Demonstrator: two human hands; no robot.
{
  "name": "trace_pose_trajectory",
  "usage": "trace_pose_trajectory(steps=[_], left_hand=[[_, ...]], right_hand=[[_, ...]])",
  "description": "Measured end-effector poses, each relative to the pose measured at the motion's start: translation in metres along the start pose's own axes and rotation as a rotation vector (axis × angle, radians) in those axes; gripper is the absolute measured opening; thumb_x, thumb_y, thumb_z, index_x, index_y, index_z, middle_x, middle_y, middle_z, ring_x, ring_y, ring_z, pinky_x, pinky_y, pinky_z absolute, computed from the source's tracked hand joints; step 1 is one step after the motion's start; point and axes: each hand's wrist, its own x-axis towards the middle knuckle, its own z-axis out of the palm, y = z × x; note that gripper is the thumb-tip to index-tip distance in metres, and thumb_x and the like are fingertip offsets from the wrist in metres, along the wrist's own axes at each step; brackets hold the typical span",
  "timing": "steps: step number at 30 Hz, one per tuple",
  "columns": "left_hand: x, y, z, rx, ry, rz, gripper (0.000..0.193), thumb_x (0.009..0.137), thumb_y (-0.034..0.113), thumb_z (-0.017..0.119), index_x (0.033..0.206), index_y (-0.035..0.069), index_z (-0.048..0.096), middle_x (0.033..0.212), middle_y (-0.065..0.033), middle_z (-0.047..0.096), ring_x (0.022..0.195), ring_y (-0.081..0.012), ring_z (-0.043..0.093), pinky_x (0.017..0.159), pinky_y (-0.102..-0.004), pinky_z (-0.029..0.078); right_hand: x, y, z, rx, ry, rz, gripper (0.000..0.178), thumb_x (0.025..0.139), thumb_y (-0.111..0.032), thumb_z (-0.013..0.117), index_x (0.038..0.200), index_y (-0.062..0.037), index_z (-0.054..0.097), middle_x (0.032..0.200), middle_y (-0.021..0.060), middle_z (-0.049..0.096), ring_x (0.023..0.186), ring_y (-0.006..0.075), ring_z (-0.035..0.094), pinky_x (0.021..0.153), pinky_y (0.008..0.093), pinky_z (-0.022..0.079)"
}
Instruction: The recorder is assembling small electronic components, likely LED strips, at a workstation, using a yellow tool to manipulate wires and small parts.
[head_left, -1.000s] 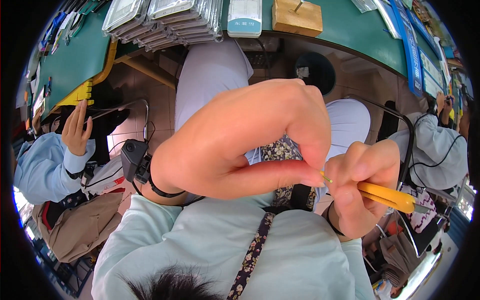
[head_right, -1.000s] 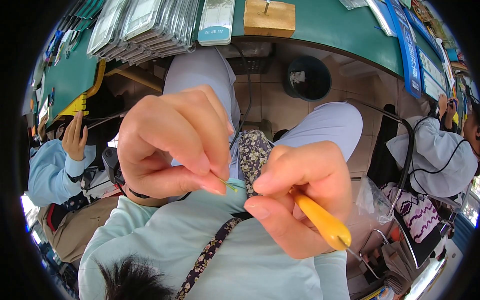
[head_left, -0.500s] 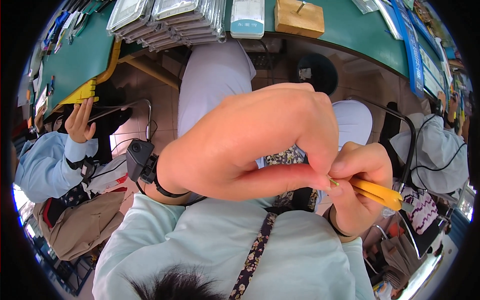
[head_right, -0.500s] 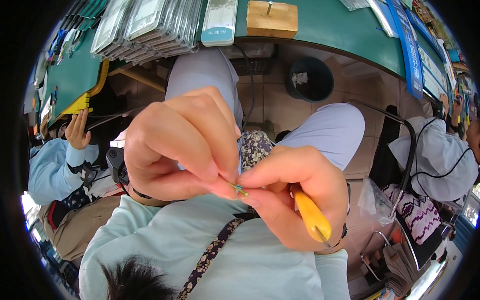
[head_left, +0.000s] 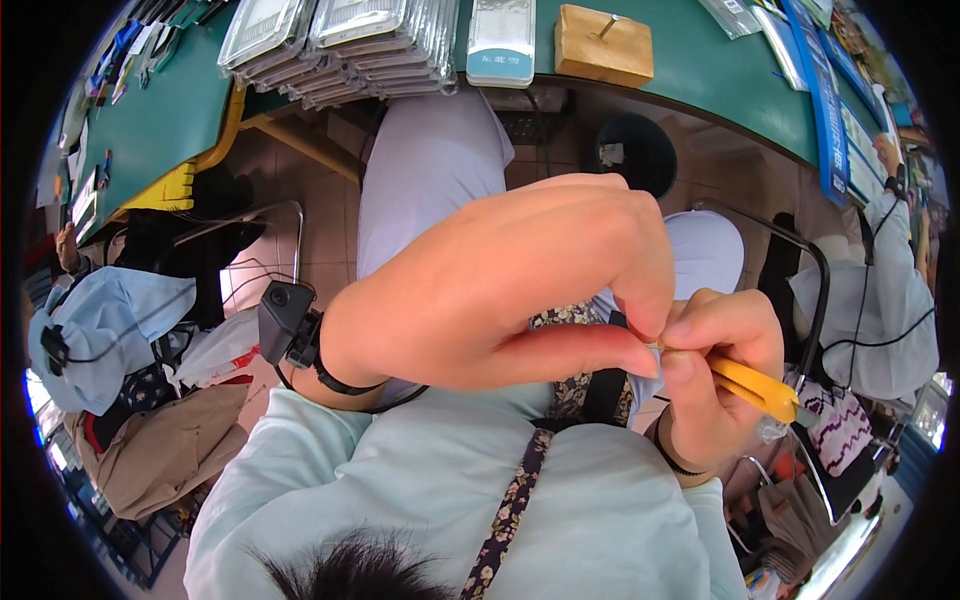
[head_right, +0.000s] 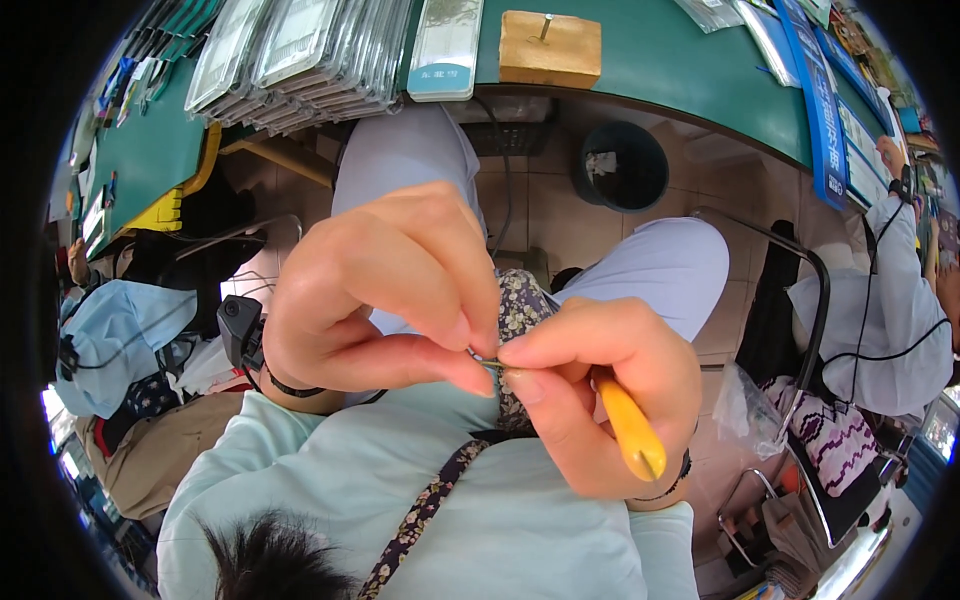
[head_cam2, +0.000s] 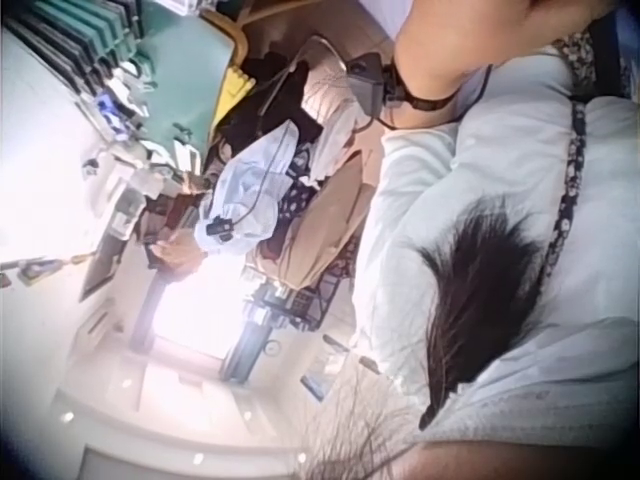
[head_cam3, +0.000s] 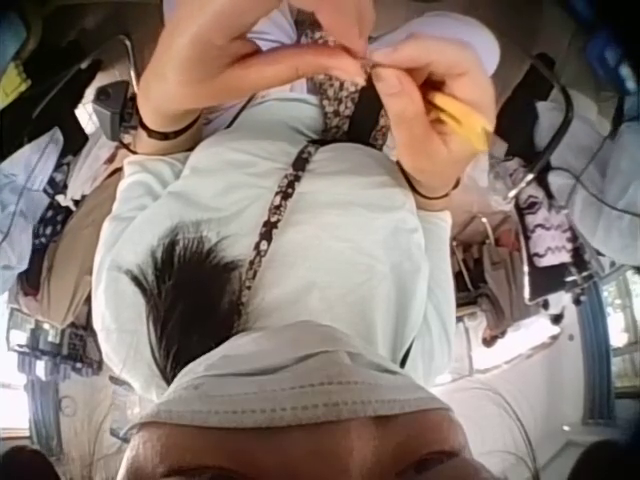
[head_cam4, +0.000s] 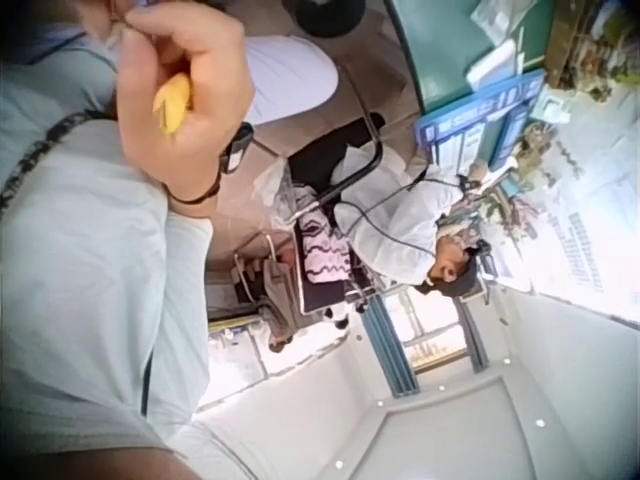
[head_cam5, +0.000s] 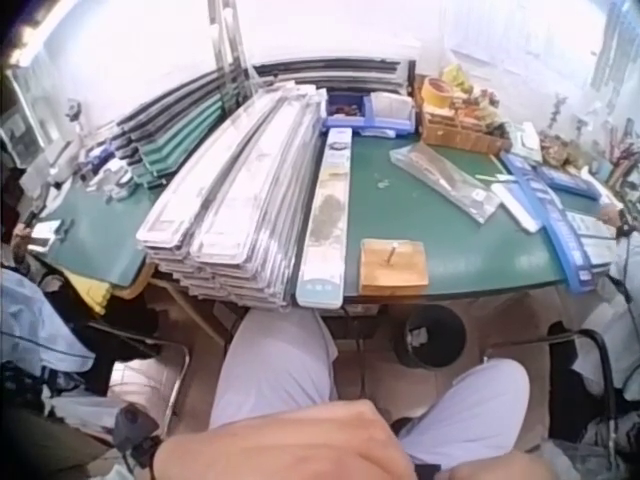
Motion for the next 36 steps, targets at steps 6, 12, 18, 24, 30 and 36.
trace_pose_trajectory(steps=[6, 12, 18, 24, 30, 36], left_hand=[[0.006, -0.004, -0.007, 0.141, 0.000, -0.033, 0.027, 0.064, 0.003, 0.074, 0.085, 0.007, 0.057, 0.080, -0.0058, 0.060, 0.069, -0.0188, 0.055, 0.059, -0.0281, 0.038], [0.012, -0.021, -0.019, 0.330, 0.053, -0.036, 0.021, 0.066, 0.000, 0.069, 0.082, 0.005, 0.057, 0.081, -0.0080, 0.055, 0.074, -0.0213, 0.052, 0.064, -0.0304, 0.041], [0.016, -0.052, -0.029, 0.643, 0.218, -0.084, 0.016, 0.068, 0.000, 0.065, 0.080, 0.003, 0.055, 0.080, -0.0091, 0.054, 0.075, -0.0250, 0.052, 0.067, -0.0323, 0.041], [0.024, -0.091, -0.035, 0.869, 0.302, -0.209, 0.011, 0.072, 0.001, 0.061, 0.078, 0.002, 0.053, 0.079, -0.0089, 0.052, 0.076, -0.0277, 0.050, 0.069, -0.0337, 0.040], [0.029, -0.123, -0.041, 0.974, 0.285, -0.217, 0.009, 0.072, 0.003, 0.062, 0.078, 0.003, 0.055, 0.079, -0.0083, 0.051, 0.078, -0.0273, 0.050, 0.068, -0.0345, 0.039], [0.040, -0.130, -0.045, 0.971, 0.187, -0.171, 0.008, 0.071, 0.004, 0.063, 0.077, 0.005, 0.057, 0.079, -0.0071, 0.052, 0.077, -0.0271, 0.050, 0.069, -0.0346, 0.039]], right_hand=[[0.011, 0.009, -0.002, 0.134, 0.039, 0.071, 0.015, 0.082, 0.003, 0.055, 0.096, 0.0006, 0.048, 0.076, 0.0017, 0.052, 0.061, 0.0020, 0.041, 0.055, 0.0163, 0.031], [0.036, 0.024, 0.001, 0.220, 0.126, 0.194, 0.013, 0.085, -0.001, 0.054, 0.097, -0.0012, 0.049, 0.076, -0.0016, 0.050, 0.063, 0.0008, 0.040, 0.057, 0.0157, 0.031], [0.069, 0.051, -0.006, 0.224, 0.145, 0.146, 0.022, 0.094, -0.023, 0.043, 0.103, -0.0030, 0.044, 0.073, -0.0004, 0.043, 0.050, 0.0028, 0.035, 0.044, 0.0174, 0.028], [0.091, 0.072, -0.020, -0.034, 0.272, 0.353, 0.031, 0.097, -0.032, 0.032, 0.094, -0.0050, 0.046, 0.065, -0.0008, 0.039, 0.046, 0.0038, 0.033, 0.042, 0.0188, 0.027], [0.107, 0.089, -0.022, -0.267, 0.267, 0.493, 0.026, 0.096, -0.024, 0.035, 0.089, -0.0015, 0.047, 0.058, 0.0014, 0.044, 0.046, 0.0060, 0.039, 0.043, 0.0216, 0.032], [0.120, 0.096, -0.022, -0.458, 0.213, 0.500, 0.025, 0.095, -0.021, 0.036, 0.083, -0.0008, 0.046, 0.054, 0.0050, 0.047, 0.046, 0.0109, 0.045, 0.044, 0.0277, 0.035]])
